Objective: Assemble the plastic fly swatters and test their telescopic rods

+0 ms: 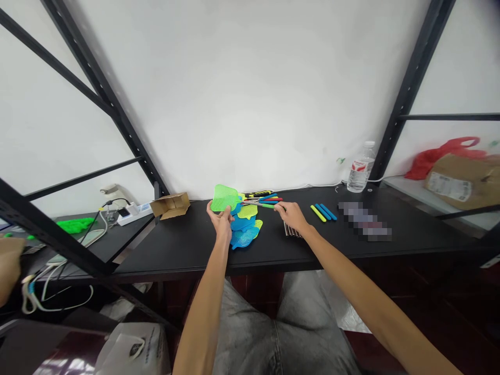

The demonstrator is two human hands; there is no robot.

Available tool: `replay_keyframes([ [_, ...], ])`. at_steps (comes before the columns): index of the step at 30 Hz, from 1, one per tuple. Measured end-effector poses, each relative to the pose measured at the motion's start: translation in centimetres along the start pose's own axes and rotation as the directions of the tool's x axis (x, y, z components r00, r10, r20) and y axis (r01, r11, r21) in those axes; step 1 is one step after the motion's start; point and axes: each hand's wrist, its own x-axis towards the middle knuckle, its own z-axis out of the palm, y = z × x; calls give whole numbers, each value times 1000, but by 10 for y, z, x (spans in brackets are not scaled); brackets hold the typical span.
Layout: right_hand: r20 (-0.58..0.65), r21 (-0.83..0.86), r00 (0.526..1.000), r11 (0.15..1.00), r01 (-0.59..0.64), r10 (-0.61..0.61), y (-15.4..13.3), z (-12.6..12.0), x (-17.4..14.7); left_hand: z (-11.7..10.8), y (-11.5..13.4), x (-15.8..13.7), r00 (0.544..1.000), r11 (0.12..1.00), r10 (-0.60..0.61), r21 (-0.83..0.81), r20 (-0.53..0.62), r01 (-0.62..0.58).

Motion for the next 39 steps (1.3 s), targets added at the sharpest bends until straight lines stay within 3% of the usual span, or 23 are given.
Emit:
replay_keyframes([
  [9,6,-47,1000,999,-12,12,0,2,-1,2,2,-2,1000,1000,12,15,14,-13],
  [14,-15,-33,1000,999,2,-3,-3,2,-2,0,1,0,997,996,47,72,-59,-43],
  [17,-94,-17,996,1000,-11,9,-3,0,-1,-3,-1,4,992,995,53,88,-116,-43],
  [26,-322,101,940,991,-83,111,3,-6,2,-8,-5,9,980,990,-12,137,-197,39],
  [32,-316,134,939,986,-99,137,6,-6,1,-9,-8,10,982,991,-23,124,-186,47],
  [39,-330,150,932,983,-105,149,7,-5,2,-12,-7,13,932,989,-119,41,-343,141],
])
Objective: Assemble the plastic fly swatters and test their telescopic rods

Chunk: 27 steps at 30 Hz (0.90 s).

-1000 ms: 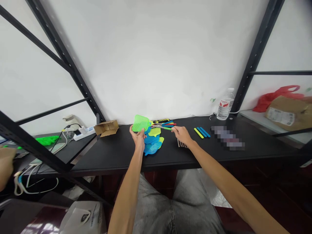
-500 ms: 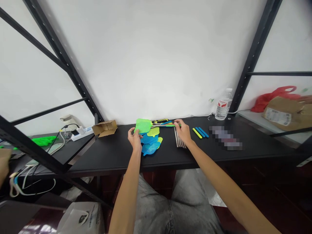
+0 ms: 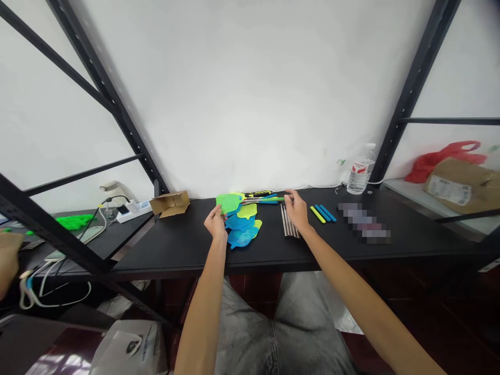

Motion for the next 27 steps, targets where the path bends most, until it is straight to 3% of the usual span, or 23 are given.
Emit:
replay_keyframes([
  [6,5,4,1000,1000,0,0,1,0,0,1,1,0,1000,999,-25,-28,-7,25],
  [19,14,10,1000,1000,18,-18,-3,0,-1,-1,-9,10,994,990,-29,137,101,15],
  [27,32,-4,999,1000,8,-8,-5,-1,-2,-2,-11,17,967,970,-58,244,246,-4],
])
